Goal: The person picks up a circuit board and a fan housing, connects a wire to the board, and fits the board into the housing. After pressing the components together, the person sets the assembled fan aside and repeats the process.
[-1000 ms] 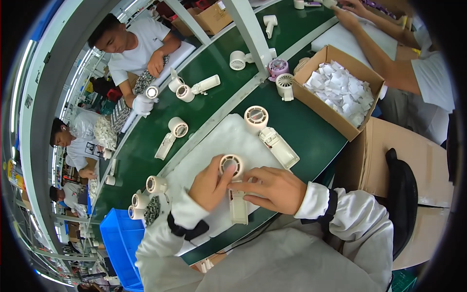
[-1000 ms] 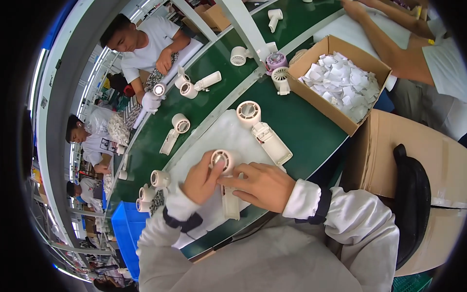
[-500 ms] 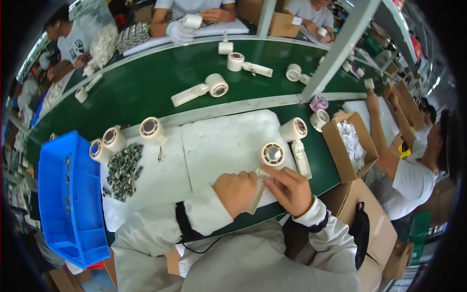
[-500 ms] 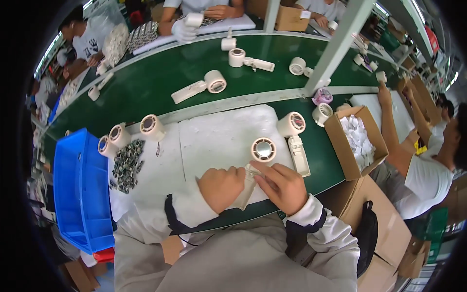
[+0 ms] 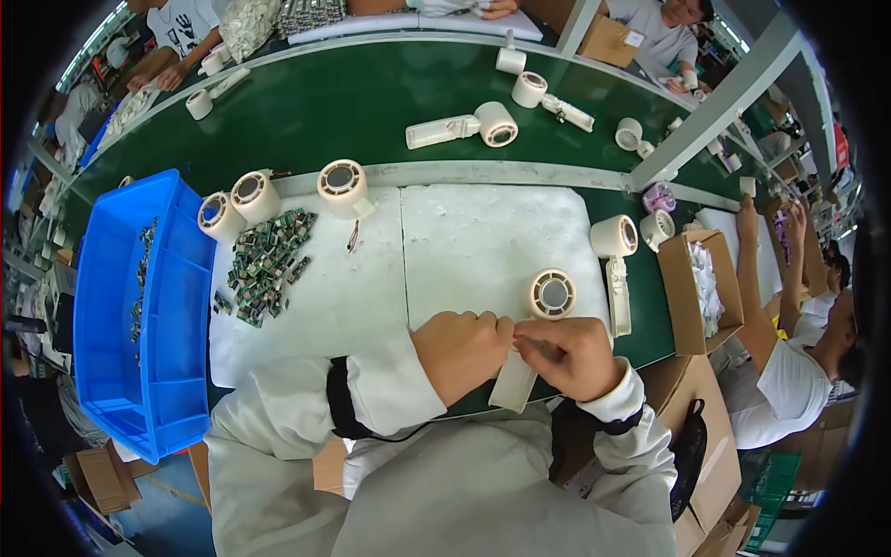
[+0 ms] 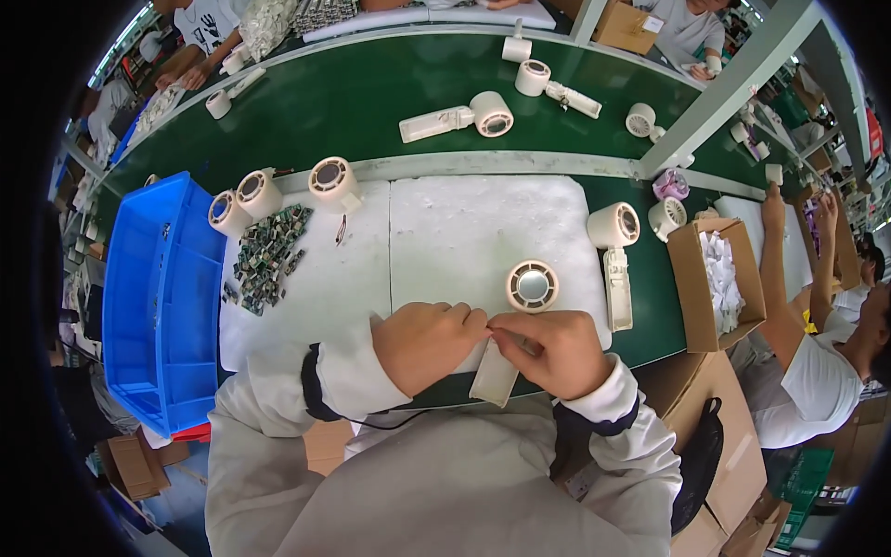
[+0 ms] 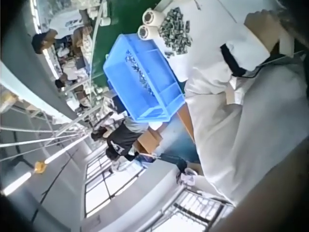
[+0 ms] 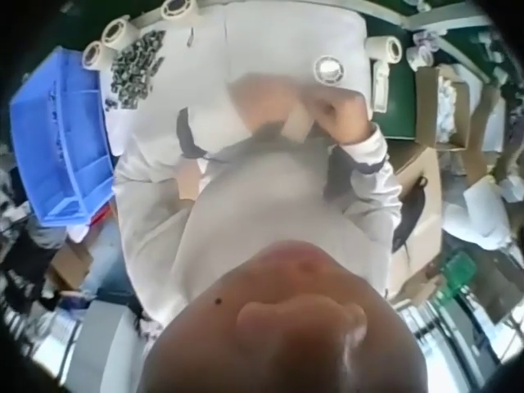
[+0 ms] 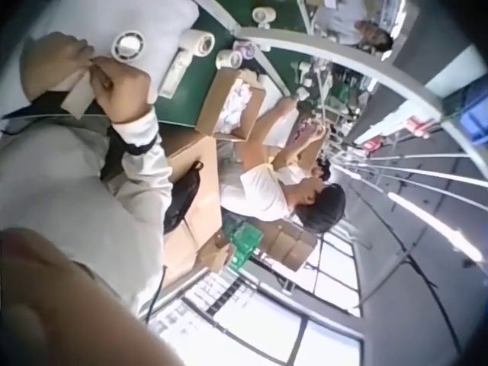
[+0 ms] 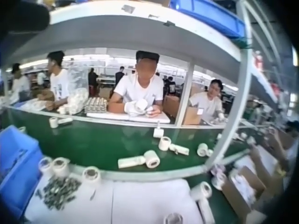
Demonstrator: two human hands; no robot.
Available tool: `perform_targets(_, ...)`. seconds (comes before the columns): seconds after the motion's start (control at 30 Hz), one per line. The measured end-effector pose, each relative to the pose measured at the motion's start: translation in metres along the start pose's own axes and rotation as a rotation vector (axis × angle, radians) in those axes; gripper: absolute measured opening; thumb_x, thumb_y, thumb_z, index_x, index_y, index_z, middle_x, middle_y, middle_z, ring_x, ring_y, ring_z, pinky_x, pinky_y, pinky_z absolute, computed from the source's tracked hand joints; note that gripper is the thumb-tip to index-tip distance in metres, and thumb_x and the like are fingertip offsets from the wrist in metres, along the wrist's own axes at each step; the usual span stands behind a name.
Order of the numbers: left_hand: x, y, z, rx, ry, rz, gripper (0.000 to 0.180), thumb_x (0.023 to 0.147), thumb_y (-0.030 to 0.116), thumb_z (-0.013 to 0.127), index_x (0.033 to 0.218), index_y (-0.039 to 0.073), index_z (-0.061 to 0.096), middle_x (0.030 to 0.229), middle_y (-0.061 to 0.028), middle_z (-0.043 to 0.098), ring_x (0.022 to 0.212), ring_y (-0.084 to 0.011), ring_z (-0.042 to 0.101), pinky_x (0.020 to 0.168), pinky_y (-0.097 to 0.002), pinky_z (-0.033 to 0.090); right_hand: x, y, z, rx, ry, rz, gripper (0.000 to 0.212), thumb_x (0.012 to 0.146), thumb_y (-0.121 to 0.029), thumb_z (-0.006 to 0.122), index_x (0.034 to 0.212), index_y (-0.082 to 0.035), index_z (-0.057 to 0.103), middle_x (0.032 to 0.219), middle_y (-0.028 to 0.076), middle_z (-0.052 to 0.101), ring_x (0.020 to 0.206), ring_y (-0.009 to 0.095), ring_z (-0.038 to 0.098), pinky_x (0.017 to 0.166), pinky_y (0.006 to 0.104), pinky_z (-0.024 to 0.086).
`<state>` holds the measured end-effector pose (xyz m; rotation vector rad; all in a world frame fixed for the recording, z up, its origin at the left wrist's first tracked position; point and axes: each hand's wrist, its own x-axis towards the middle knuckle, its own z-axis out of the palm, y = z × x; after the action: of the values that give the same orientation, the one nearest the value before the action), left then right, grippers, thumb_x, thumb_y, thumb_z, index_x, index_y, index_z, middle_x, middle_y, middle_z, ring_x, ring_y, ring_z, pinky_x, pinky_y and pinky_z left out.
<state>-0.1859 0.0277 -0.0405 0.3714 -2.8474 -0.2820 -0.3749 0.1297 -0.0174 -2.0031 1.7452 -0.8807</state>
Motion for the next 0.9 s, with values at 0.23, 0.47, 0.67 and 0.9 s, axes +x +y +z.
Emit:
perform_targets(0.23, -0.018, 0.003, -0.011, -0.032, 0.033, 0.014, 0.017, 0.093, 0.02, 0.065, 0.086, 0.005, 0.059, 0.078, -0.0082, 0.063, 0.07, -0.0254, 0.068, 0.063, -0.038, 0.054, -0.007, -0.004, 0.012, 0.101, 0.05, 0.125, 0.012, 0.083, -0.006, 0.076, 0.095, -0.005, 0.076, 0.06, 0.008, 0.061, 0.044, 0.014, 0.049, 0.045, 0.0297, 0.038)
perform_targets(0.47, -0.067, -0.073, -0.078, 0.163, 0.174, -0.51, 0.013, 0.091, 0.016, 0.07, 0.099, 0.006, 0.07, 0.095, -0.0117, 0.069, 0.075, -0.034, 0.068, 0.068, -0.0408, 0.056, -0.02, 0.002, 0.018, 0.099, 0.132, 0.145, 0.012, 0.083, -0.004, 0.075, 0.095, -0.003, 0.076, 0.062, 0.005, 0.061, 0.043, 0.009, 0.041, 0.044, 0.0267, 0.033)
perform_targets(0.67, -0.092, -0.097, -0.06, 0.439, 0.064, -0.498, 0.013, 0.089, 0.015, 0.07, 0.096, 0.004, 0.068, 0.094, -0.0138, 0.065, 0.089, -0.034, 0.067, 0.076, -0.042, 0.058, -0.02, 0.006, 0.02, 0.108, 0.157, 0.113, 0.012, 0.083, -0.005, 0.075, 0.095, -0.002, 0.076, 0.064, 0.006, 0.063, 0.044, 0.01, 0.041, 0.046, 0.0272, 0.035)
perform_targets(0.9, -0.074, -0.085, -0.064, 0.339, 0.068, -0.506, 0.012, 0.089, 0.006, 0.07, 0.1, 0.003, 0.069, 0.092, -0.0135, 0.068, 0.08, -0.0313, 0.068, 0.069, -0.0395, 0.056, -0.021, 0.014, 0.013, 0.241, 0.155, 0.123, 0.013, 0.085, -0.005, 0.075, 0.098, -0.003, 0.077, 0.061, 0.006, 0.059, 0.044, 0.01, 0.039, 0.046, 0.028, 0.033)
